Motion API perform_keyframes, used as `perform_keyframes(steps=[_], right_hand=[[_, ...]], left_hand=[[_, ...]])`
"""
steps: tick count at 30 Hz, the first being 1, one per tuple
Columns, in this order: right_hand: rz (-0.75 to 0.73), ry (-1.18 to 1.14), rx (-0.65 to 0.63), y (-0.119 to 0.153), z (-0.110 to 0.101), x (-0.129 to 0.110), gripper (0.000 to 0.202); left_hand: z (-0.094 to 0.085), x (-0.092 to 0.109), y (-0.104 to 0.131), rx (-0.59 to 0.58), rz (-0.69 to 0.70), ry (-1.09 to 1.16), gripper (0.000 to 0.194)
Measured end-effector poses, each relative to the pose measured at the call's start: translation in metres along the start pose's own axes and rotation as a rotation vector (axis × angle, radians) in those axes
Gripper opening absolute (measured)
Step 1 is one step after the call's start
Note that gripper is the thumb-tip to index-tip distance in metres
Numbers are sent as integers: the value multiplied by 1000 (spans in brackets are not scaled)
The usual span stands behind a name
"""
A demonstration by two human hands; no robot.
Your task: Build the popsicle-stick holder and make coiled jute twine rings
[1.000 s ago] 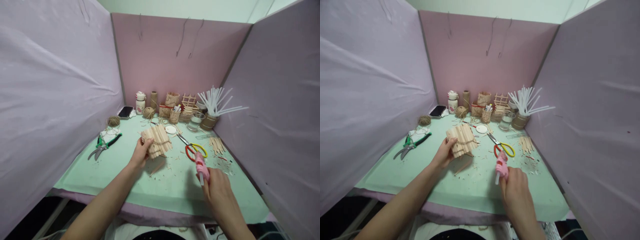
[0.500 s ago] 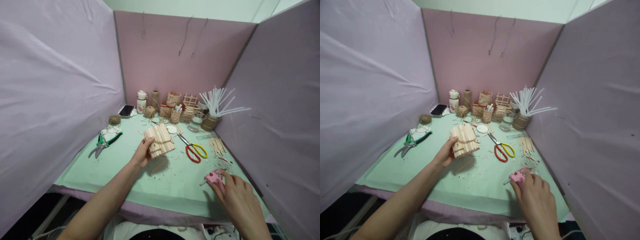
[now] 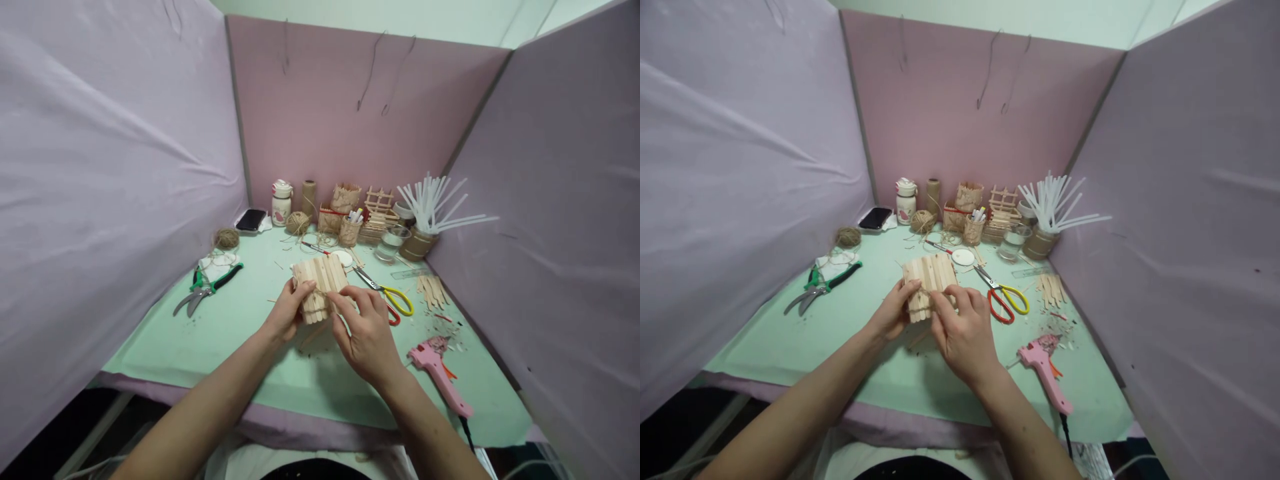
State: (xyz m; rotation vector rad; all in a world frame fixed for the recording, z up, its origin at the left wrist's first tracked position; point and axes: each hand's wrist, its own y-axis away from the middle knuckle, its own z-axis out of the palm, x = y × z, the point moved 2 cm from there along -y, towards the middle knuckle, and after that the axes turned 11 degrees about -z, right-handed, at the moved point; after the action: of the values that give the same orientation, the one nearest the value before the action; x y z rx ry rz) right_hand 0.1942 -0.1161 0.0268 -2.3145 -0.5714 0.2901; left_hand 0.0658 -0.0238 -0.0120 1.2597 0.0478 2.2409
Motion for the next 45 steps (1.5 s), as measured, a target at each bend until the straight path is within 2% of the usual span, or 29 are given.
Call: perform_keyframes(steps=[5, 13, 20, 27, 36, 45], right_hand=[[11, -1, -8, 1, 1, 0, 28], [-13, 41, 0, 2, 3, 0, 26], [-34, 6, 134, 6, -3, 0, 35], [-24, 33, 72, 5, 5, -2, 25], [-9, -19, 57, 6, 3, -1, 26], [-23, -28, 95, 7, 3, -2, 29]], left_hand=[[-1, 0, 1, 71, -18, -46, 58], [4, 0, 3, 26, -40, 10, 56], [2, -1, 2, 31, -36, 12, 55], [5, 0, 4, 3, -42, 16, 54], [8, 0, 9, -47, -8, -22, 75], [5, -3, 6, -36, 23, -46, 73]])
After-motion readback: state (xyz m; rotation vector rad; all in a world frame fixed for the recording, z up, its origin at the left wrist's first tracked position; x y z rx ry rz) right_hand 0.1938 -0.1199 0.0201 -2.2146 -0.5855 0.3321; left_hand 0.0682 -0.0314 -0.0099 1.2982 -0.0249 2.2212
